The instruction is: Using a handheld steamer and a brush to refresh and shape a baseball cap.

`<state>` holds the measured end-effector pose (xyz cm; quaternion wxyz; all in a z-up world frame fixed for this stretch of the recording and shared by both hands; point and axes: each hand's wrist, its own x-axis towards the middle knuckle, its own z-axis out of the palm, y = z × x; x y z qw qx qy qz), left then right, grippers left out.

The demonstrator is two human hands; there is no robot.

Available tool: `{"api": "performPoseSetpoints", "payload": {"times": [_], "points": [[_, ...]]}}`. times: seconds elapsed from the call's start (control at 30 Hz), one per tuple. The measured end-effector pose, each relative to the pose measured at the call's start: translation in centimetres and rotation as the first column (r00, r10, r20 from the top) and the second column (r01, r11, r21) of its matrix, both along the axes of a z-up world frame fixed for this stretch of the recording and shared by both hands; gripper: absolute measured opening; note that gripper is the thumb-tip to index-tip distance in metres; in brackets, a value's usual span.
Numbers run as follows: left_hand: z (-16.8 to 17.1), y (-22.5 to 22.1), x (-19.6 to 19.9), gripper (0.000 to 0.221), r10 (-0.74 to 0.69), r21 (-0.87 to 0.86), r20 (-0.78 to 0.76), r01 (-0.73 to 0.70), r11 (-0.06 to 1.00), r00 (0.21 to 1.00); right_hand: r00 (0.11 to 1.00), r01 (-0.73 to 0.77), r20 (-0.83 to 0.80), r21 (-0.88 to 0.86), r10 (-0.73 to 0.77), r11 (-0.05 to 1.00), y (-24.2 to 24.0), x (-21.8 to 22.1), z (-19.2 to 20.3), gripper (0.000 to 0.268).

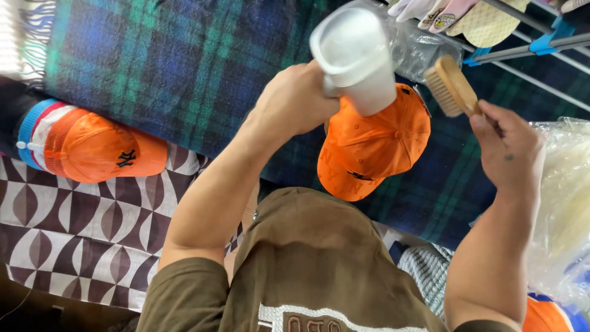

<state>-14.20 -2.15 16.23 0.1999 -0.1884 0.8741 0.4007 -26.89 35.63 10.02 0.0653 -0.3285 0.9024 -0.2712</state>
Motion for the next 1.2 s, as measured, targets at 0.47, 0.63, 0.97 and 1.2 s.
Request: {"api": "performPoseSetpoints", "payload": {"times": [0.47,0.63,0.97,1.2], "points": [[-23.7,2.9,14.0,0.038,0.656,0.645,0.112,-0.557,0.523,0.746,1.000,-0.010,0.029,-0.066,0.012,0.998,-3.2,5.4,4.2,0.027],[-19.9,1.1,14.0,0.061,0.621,0.427,0.218,-0.646,0.633,0.753,0.868,-0.371,-0.182,0.381,0.462,0.847,-12.7,4.8,8.4,0.023],[-12.4,-0.7,16.4,0.074,0.631,0.345,-0.280,-0.538,0.769,0.723,0.903,-0.257,0.080,0.889,0.423,0.380,-25.3,-4.3,-2.7,0.017],[-1.5,1.5,6.2,0.065,-0.011,-0.011,-0.112,0.010,1.000,0.994,0.936,0.224,0.261,0.081,-0.237,0.971,-9.7,0.1,4.7,0.042]]}}
